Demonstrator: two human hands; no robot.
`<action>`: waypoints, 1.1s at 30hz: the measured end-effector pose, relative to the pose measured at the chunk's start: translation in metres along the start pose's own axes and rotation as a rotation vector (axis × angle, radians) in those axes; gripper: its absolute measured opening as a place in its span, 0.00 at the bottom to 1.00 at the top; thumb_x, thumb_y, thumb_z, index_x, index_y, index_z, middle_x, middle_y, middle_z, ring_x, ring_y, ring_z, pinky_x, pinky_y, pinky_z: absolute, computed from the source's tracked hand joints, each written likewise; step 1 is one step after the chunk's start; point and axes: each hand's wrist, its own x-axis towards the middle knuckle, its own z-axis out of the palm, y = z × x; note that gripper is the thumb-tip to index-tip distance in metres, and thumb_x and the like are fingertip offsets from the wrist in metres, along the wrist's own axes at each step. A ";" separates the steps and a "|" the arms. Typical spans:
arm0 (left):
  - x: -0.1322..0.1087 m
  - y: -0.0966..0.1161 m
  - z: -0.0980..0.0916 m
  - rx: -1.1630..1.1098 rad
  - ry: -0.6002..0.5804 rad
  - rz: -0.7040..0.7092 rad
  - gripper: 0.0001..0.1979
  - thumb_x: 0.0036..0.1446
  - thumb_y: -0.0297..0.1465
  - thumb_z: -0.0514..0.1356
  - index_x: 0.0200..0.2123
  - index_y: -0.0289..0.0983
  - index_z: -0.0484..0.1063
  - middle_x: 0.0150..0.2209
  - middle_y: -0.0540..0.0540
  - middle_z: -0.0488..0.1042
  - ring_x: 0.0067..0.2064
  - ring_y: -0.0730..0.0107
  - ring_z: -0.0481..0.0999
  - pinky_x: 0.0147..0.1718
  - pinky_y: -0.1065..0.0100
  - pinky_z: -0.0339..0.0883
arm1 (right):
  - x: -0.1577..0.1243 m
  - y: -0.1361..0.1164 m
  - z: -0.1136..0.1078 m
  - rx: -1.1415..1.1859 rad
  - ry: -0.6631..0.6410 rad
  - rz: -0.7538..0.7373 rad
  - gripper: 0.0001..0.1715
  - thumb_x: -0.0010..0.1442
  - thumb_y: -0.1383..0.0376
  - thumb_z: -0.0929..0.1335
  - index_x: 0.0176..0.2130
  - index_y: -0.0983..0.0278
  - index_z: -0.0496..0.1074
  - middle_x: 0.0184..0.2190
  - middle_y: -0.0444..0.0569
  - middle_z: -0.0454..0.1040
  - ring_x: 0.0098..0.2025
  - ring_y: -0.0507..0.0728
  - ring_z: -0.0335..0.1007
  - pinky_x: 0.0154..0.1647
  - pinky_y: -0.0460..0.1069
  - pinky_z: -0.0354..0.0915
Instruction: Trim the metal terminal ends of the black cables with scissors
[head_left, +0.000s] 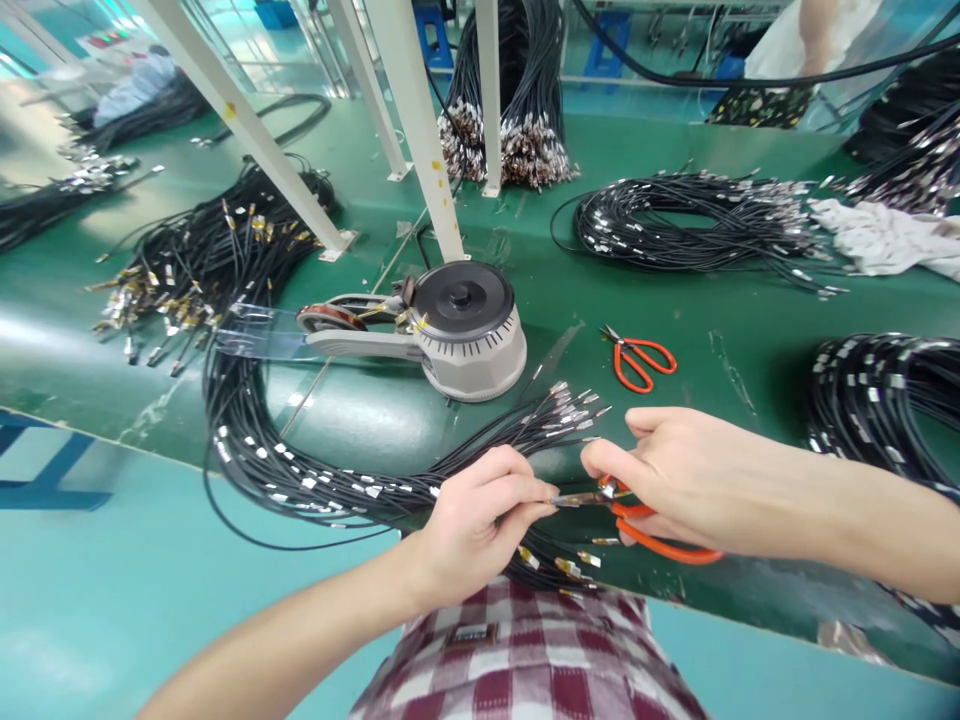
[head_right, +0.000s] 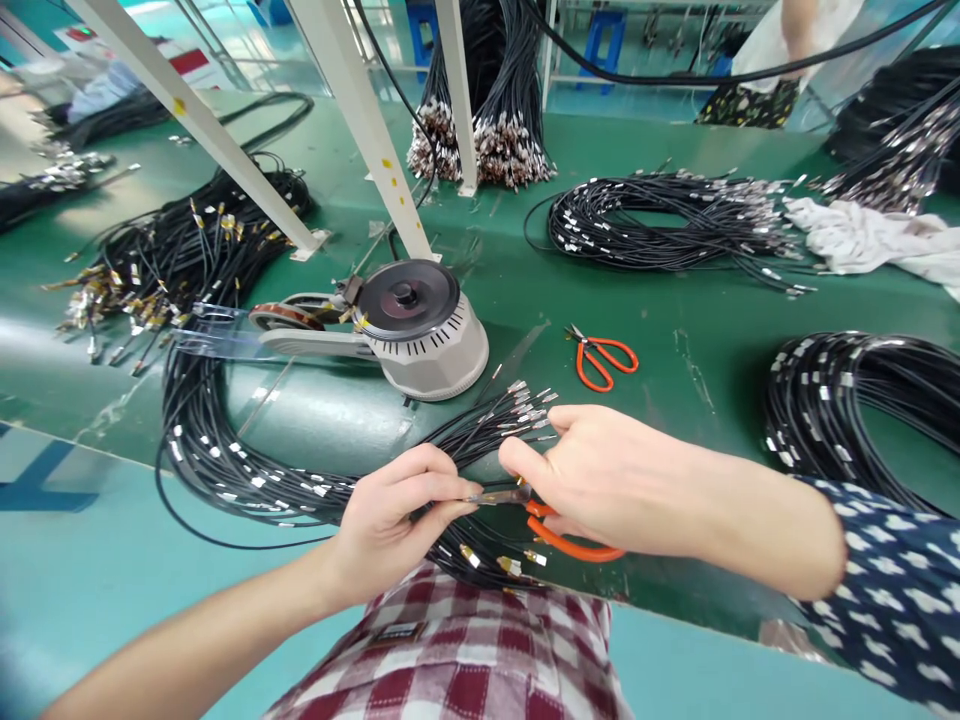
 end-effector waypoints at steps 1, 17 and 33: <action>0.000 0.000 0.000 0.001 0.003 0.000 0.06 0.60 0.20 0.61 0.38 0.35 0.76 0.31 0.47 0.72 0.31 0.75 0.74 0.32 0.75 0.73 | 0.000 0.000 -0.001 0.022 -0.003 0.006 0.09 0.66 0.72 0.57 0.39 0.63 0.63 0.13 0.36 0.61 0.15 0.53 0.37 0.29 0.52 0.49; -0.002 0.001 0.002 -0.005 0.012 -0.038 0.06 0.59 0.21 0.62 0.37 0.35 0.76 0.31 0.48 0.72 0.31 0.76 0.74 0.31 0.75 0.72 | 0.000 -0.005 0.002 -0.006 -0.010 0.020 0.09 0.65 0.72 0.59 0.40 0.65 0.67 0.15 0.40 0.67 0.14 0.53 0.49 0.30 0.52 0.50; 0.011 -0.011 -0.018 -0.033 0.097 -0.199 0.09 0.61 0.23 0.59 0.40 0.38 0.80 0.34 0.46 0.81 0.31 0.72 0.77 0.34 0.72 0.72 | -0.072 0.057 0.108 -0.158 0.072 0.773 0.24 0.64 0.60 0.67 0.53 0.73 0.62 0.21 0.48 0.77 0.21 0.59 0.71 0.36 0.51 0.58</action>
